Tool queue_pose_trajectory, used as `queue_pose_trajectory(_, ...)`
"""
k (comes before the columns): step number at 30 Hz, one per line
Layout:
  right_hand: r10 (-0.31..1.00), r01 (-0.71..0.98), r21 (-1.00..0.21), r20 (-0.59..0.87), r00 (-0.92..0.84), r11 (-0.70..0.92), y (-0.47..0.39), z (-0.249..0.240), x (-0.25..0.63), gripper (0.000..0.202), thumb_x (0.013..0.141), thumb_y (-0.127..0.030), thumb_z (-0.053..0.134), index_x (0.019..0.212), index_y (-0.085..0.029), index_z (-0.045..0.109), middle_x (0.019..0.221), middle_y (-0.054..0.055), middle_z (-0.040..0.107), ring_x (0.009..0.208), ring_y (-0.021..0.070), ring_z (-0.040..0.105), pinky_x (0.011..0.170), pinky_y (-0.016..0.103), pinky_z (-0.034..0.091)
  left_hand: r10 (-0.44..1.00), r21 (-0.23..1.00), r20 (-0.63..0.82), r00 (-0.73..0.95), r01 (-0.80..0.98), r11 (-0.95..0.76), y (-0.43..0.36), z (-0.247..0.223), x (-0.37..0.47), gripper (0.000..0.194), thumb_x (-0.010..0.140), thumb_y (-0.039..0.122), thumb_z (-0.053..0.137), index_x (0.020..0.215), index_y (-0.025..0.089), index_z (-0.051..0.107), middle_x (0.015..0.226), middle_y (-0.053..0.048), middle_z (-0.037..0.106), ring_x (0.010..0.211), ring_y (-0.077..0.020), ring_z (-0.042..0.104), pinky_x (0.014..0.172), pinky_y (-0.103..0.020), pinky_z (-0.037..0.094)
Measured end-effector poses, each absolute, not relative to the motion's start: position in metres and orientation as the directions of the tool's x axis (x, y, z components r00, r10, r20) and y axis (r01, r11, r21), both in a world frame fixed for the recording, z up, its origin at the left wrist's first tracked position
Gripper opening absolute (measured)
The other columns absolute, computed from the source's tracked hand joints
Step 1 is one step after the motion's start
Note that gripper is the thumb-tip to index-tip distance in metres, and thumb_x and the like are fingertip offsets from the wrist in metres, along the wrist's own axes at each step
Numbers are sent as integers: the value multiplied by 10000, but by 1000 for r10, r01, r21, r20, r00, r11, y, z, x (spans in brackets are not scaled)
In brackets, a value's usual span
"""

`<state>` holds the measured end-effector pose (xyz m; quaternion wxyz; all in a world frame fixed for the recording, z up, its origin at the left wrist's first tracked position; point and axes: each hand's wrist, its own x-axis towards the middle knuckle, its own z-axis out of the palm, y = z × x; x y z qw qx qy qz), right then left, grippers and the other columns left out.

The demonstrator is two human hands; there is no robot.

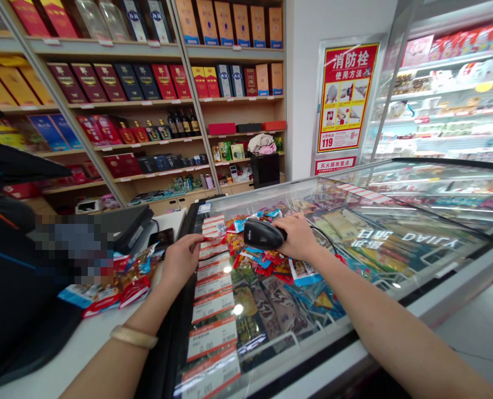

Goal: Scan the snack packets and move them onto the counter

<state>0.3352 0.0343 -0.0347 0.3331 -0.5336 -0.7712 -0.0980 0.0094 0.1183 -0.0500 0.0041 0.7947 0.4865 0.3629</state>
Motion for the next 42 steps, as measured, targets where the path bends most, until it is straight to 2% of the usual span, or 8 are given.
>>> queue_pose_trajectory(3, 752, 887, -194, 621, -219, 418, 34, -35, 335, 271, 700, -294, 698, 960, -225, 726, 992, 76, 783, 938, 247, 655, 835, 362, 282, 773, 642, 631, -70, 606, -470, 120, -40, 2, 133, 714, 196, 607, 819, 217, 686, 825, -57, 739, 794, -231, 705, 816, -347, 566)
queue_pose_trajectory(7, 760, 890, -192, 611, -221, 413, 34, -35, 335, 271, 708, -306, 711, 965, -223, 727, 993, 79, 781, 947, 250, 656, 839, 360, 290, 839, 913, 406, -362, 183, -363, 117, -31, 1, 160, 618, 73, 567, 697, 194, 634, 658, 7, 640, 622, -140, 619, 681, -251, 547)
queue_pose_trajectory(11, 761, 887, -202, 611, -216, 414, 34, -34, 336, 280, 703, -314, 731, 969, -223, 730, 1015, 86, 782, 949, 252, 663, 843, 359, 296, 924, 933, 148, -352, -261, -249, 107, -20, 5, 229, 528, -37, 548, 481, 165, 451, 537, 51, 515, 563, -85, 554, 721, -259, 596)
queue_pose_trajectory(15, 741, 853, -213, 619, -260, 477, 31, -30, 336, 279, 704, -321, 737, 961, -214, 729, 958, 81, 782, 921, 250, 670, 830, 350, 307, 959, 878, 83, -272, -436, -199, 96, -10, 11, 312, 601, -67, 586, 478, 132, 381, 632, 28, 576, 709, -101, 639, 806, -337, 636)
queue_pose_trajectory(20, 748, 775, -226, 514, -419, 590, 23, -25, 327, 251, 709, -275, 728, 956, -228, 720, 932, 40, 781, 905, 228, 678, 807, 325, 321, 988, 840, 31, -154, -532, -109, 91, -9, 18, 377, 753, -40, 582, 511, 128, 347, 732, -9, 645, 805, -129, 697, 830, -370, 642)
queue_pose_trajectory(25, 732, 732, -224, 460, -503, 644, 14, -22, 316, 293, 703, -268, 740, 992, -226, 721, 963, 37, 780, 924, 228, 679, 843, 342, 324, 992, 843, 48, -120, -528, -104, 89, -10, 22, 419, 770, -9, 654, 541, 136, 334, 787, -3, 676, 800, -125, 708, 855, -362, 634)
queue_pose_trajectory(31, 754, 762, -199, 427, -498, 616, 10, -21, 308, 282, 714, -299, 727, 984, -218, 721, 946, 55, 778, 937, 250, 675, 825, 358, 303, 993, 852, 102, -61, -509, -119, 86, -11, 23, 484, 747, 69, 756, 553, 148, 320, 778, -4, 662, 971, -190, 718, 941, -424, 604)
queue_pose_trajectory(42, 832, 834, -284, 456, -317, 473, -3, -22, 284, 239, 725, -327, 741, 945, -233, 725, 914, 48, 770, 902, 239, 670, 803, 348, 300, 937, 817, 296, -185, -460, -349, 85, -11, 28, 393, 619, 24, 760, 533, 156, 400, 761, 25, 618, 952, -183, 685, 958, -453, 600)
